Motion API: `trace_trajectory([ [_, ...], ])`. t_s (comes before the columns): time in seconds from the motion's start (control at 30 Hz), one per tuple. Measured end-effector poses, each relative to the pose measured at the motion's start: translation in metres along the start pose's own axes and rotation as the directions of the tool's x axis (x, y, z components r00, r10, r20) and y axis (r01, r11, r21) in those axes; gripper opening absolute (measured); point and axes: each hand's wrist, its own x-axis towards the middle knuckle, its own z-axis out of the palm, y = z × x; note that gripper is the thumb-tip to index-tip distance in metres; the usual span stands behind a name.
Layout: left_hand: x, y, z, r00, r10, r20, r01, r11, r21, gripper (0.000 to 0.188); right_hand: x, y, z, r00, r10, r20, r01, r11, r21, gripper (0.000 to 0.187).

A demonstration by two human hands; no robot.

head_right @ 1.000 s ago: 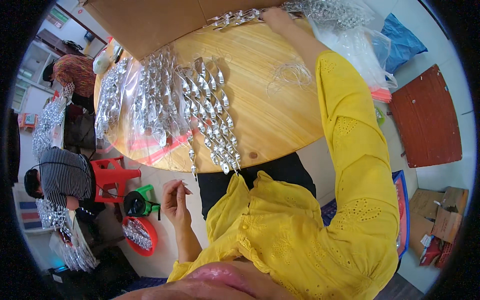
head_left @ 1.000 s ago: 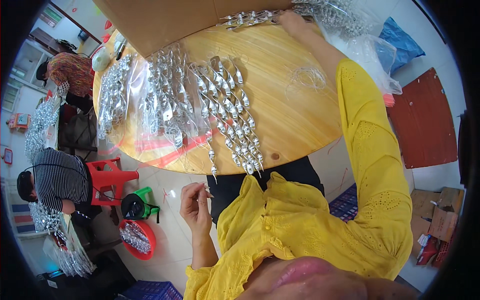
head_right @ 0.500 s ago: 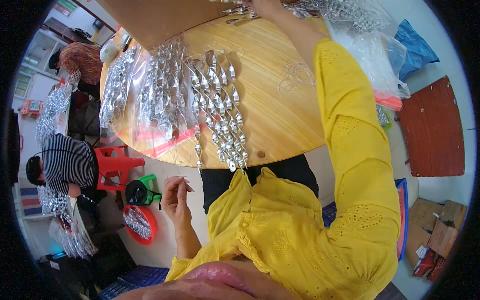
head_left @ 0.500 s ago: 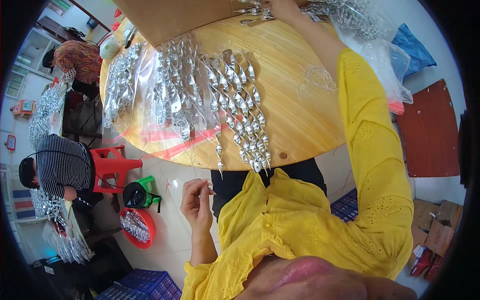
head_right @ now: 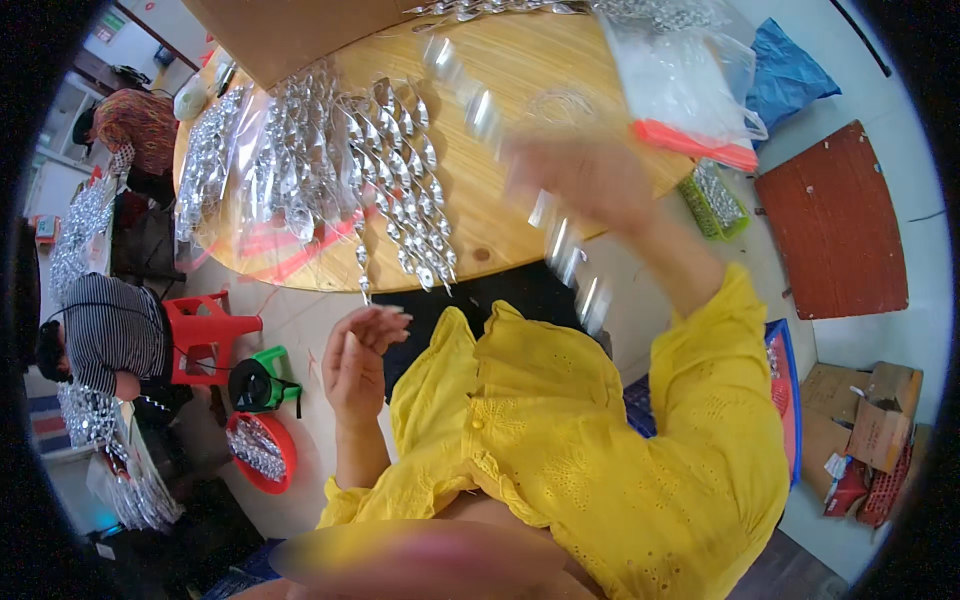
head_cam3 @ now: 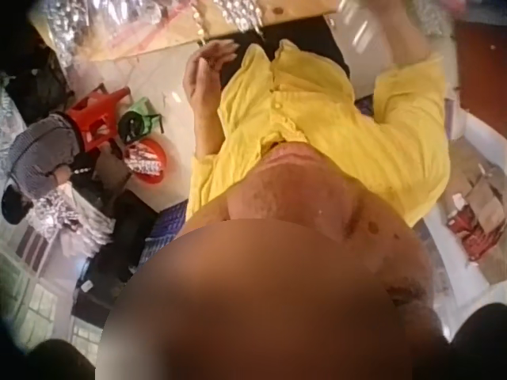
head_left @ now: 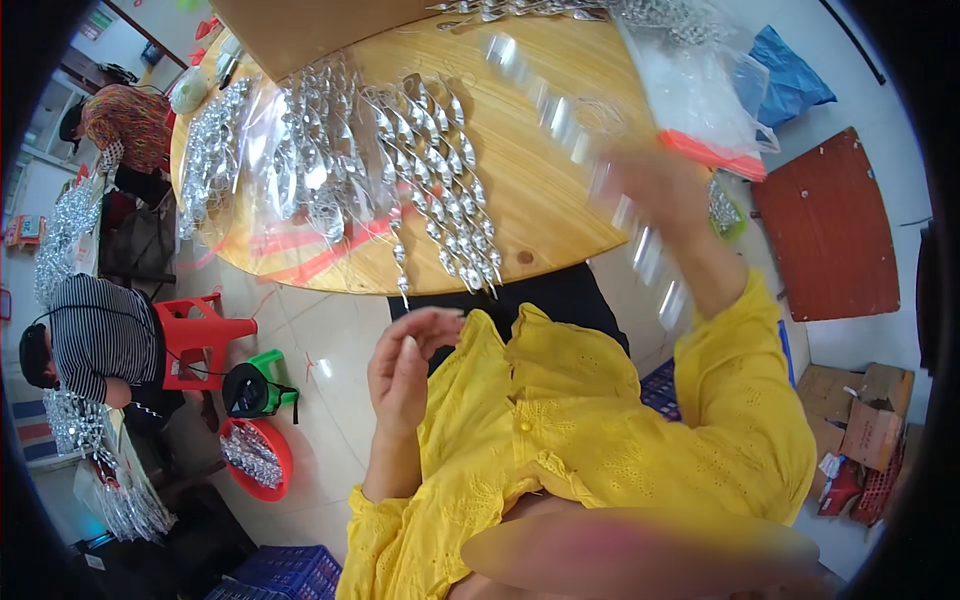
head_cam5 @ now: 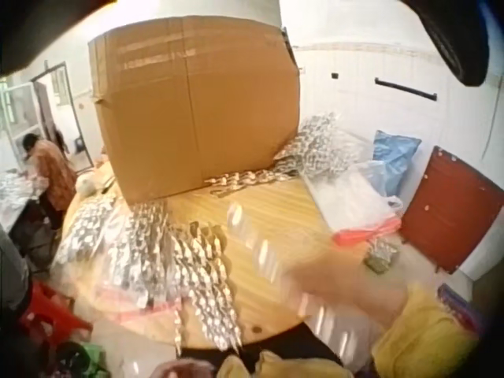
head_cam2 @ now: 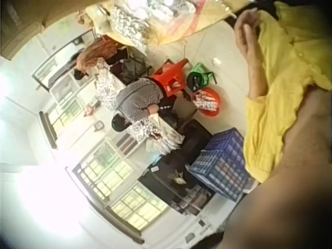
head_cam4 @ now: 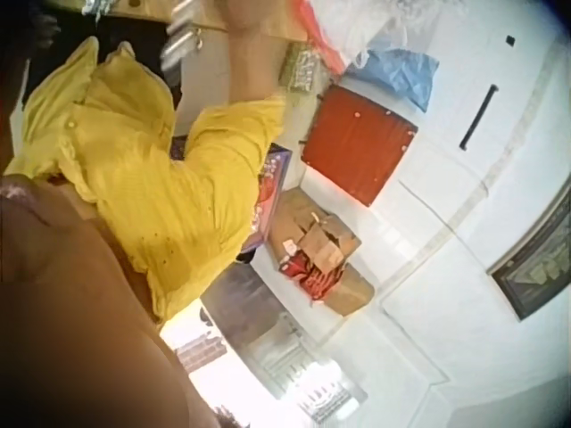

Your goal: Sorting and placing silver and gold decorative ornaments into plastic bags for packaging.

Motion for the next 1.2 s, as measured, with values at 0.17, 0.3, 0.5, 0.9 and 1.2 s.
trace_trajectory([
  [0.17,0.025,0.01,0.013,0.99,-0.127,0.061,0.141,0.922,-0.361,0.058,-0.039,0.004,0.08,0.344,-0.879,0.33,0.938,0.302,-0.172,0.017],
  [0.3,0.05,0.019,0.006,0.975,-0.176,-0.133,0.09,0.866,-0.492,0.044,-0.045,0.011,0.124,0.414,-0.832,0.369,0.91,0.375,-0.174,0.018],
  [0.5,0.032,0.057,-0.058,0.988,0.149,-0.028,-0.149,0.925,-0.349,0.03,-0.018,0.034,0.04,0.834,-0.543,-0.092,0.331,0.628,-0.704,0.008],
  [0.9,-0.011,-0.006,-0.013,0.946,-0.322,-0.023,0.313,0.898,0.309,0.025,0.036,0.108,-0.035,0.991,-0.022,-0.134,-0.062,0.807,-0.587,0.018],
  [1.2,0.007,-0.011,0.003,0.954,-0.297,0.026,0.291,0.947,0.137,0.026,0.042,0.119,-0.024,0.98,-0.186,-0.064,0.065,0.612,-0.788,0.016],
])
